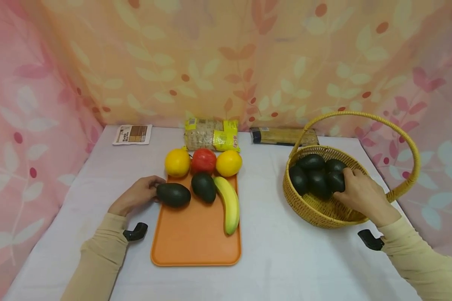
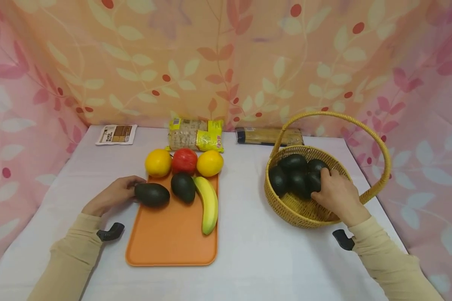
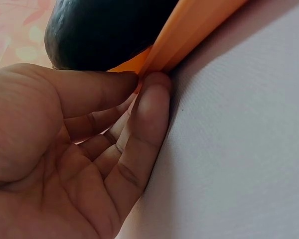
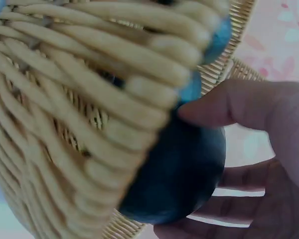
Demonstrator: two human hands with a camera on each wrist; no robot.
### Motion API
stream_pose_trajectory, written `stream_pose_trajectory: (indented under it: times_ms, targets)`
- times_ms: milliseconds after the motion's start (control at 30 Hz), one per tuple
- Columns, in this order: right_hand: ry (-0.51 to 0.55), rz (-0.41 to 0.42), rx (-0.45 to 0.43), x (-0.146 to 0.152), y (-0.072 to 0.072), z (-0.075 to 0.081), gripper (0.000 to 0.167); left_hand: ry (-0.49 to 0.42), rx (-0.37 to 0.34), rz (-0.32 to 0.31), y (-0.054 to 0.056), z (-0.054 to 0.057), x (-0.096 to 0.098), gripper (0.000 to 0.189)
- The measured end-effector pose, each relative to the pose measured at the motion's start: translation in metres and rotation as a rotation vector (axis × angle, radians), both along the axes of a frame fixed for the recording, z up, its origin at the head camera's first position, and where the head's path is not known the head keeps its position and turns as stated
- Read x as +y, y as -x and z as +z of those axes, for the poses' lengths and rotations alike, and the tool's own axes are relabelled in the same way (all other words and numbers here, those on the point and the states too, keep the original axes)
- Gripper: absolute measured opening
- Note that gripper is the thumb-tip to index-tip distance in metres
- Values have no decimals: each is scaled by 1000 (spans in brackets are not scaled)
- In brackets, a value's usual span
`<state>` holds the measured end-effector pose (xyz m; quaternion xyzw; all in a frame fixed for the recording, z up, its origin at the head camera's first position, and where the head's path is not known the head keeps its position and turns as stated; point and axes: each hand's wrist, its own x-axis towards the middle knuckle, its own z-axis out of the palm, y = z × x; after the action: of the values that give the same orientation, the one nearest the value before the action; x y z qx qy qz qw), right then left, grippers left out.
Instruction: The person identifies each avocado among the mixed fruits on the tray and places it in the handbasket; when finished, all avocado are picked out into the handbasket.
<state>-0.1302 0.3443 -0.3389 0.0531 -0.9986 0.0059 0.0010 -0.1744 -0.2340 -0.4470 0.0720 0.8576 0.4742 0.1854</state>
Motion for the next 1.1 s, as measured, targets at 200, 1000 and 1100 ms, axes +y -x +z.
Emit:
stream_pose_trajectory:
  times_ms: [200, 1000, 1100]
  targets:
    - [20, 1, -25, 9, 1, -11, 60, 8, 0, -2, 1, -1, 0, 34]
    - [33, 48, 31, 21, 1, -31, 66, 17, -1, 1, 2, -1, -1, 35]
    - [31, 40, 35, 17, 1, -28, 70, 15, -2, -11, 1, -1, -2, 35]
